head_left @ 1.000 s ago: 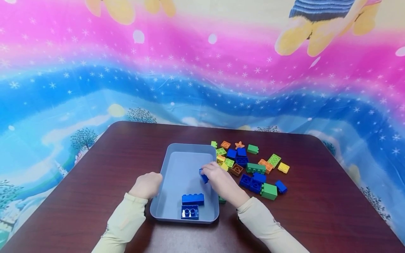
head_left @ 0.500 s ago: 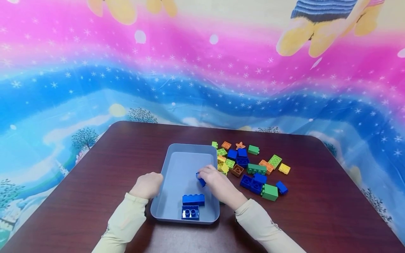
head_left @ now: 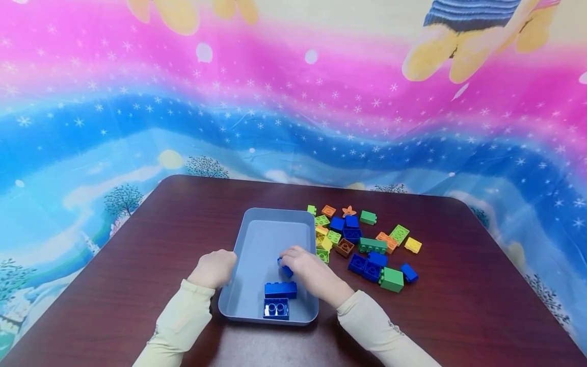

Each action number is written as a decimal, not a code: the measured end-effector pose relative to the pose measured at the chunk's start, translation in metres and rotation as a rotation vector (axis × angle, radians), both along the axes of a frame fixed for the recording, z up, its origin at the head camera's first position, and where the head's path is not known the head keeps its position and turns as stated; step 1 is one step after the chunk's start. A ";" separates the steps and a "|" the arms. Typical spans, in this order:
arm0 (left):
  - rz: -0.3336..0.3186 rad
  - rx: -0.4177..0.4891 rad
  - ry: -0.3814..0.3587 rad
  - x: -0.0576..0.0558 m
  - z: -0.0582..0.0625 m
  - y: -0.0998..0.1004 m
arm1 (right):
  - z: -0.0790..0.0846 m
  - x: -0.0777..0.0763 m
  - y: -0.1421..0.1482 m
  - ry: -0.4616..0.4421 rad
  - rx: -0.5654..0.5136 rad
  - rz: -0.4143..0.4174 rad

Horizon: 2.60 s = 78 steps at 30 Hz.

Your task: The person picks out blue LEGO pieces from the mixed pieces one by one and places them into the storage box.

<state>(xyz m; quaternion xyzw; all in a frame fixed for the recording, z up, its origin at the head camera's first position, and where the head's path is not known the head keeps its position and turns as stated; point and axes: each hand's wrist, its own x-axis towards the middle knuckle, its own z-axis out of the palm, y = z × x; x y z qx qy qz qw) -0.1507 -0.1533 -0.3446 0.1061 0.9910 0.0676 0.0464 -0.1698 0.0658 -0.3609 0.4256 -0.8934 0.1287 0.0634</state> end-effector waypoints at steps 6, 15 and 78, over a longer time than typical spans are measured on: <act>-0.002 0.001 0.001 -0.001 -0.002 -0.001 | -0.002 0.001 -0.003 0.027 0.025 0.030; -0.005 -0.002 0.000 -0.001 -0.001 -0.001 | -0.005 0.002 -0.007 0.026 0.065 0.061; -0.003 0.017 -0.016 0.001 -0.002 -0.001 | 0.007 -0.018 0.084 -0.047 -0.060 -0.365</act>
